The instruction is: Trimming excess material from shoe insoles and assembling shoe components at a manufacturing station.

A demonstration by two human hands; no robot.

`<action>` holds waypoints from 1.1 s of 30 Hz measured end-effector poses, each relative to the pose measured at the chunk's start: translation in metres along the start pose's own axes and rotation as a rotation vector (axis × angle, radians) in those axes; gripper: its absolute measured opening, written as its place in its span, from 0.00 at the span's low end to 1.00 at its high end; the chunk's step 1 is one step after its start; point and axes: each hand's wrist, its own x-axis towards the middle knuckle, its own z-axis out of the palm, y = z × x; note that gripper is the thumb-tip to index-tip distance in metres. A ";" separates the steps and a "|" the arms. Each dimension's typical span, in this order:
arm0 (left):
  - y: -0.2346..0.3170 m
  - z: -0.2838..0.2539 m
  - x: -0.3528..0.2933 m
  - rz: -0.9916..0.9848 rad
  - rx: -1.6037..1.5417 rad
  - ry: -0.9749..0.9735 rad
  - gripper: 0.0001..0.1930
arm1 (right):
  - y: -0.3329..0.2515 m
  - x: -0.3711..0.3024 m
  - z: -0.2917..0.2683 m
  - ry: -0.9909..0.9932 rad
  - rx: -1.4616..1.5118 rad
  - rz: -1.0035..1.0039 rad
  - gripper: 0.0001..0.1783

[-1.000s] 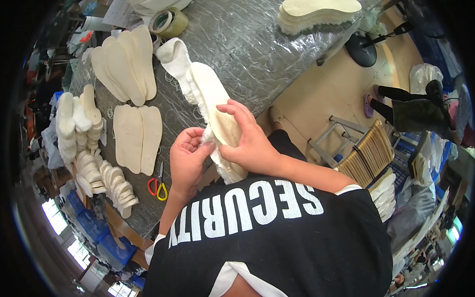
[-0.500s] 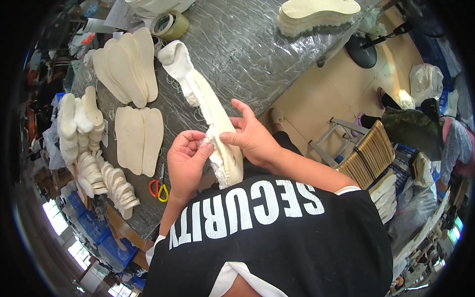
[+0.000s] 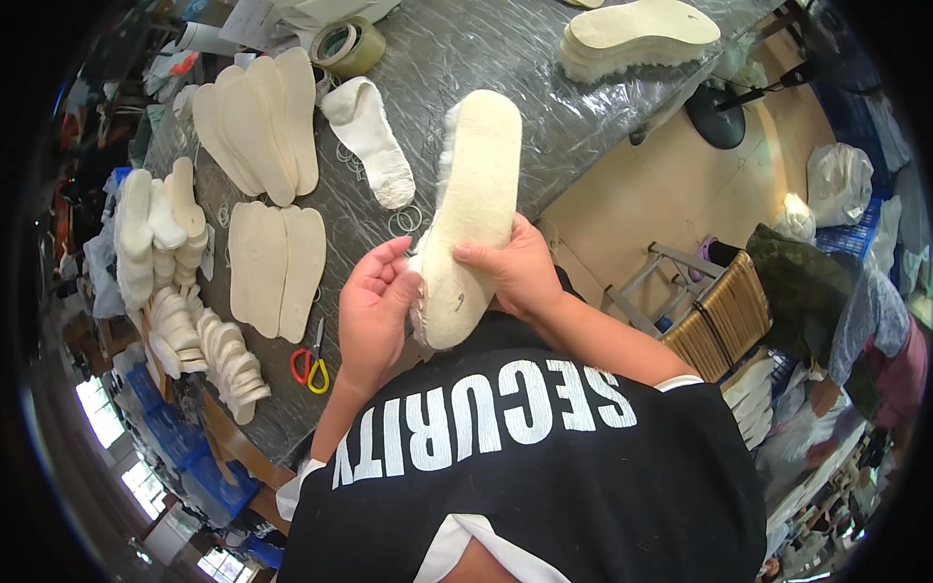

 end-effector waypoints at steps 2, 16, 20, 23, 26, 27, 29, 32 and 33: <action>-0.005 0.002 -0.001 -0.041 -0.043 -0.053 0.25 | 0.003 -0.001 -0.003 -0.032 0.013 0.000 0.24; -0.025 -0.017 0.009 0.274 0.600 -0.103 0.08 | 0.004 0.005 -0.030 -0.181 0.015 0.135 0.36; -0.024 -0.019 0.013 0.967 0.912 0.005 0.09 | 0.009 0.006 -0.028 -0.198 -0.033 0.075 0.45; -0.029 -0.019 0.014 1.114 1.093 0.028 0.09 | 0.017 -0.001 -0.013 -0.322 0.128 0.099 0.40; -0.032 -0.015 0.010 1.178 1.161 -0.053 0.15 | 0.017 0.001 -0.001 -0.113 0.206 0.202 0.32; -0.033 -0.014 0.012 1.194 1.146 0.005 0.15 | 0.014 0.002 0.002 -0.061 0.175 0.194 0.30; -0.035 -0.016 0.014 1.209 1.129 0.062 0.15 | 0.013 0.002 0.006 -0.010 0.143 0.186 0.29; -0.034 -0.024 0.017 1.183 1.094 0.035 0.13 | 0.010 0.001 0.003 -0.062 0.148 0.160 0.29; -0.032 -0.028 0.019 1.089 1.039 0.050 0.11 | 0.005 0.002 -0.004 -0.180 0.128 0.289 0.27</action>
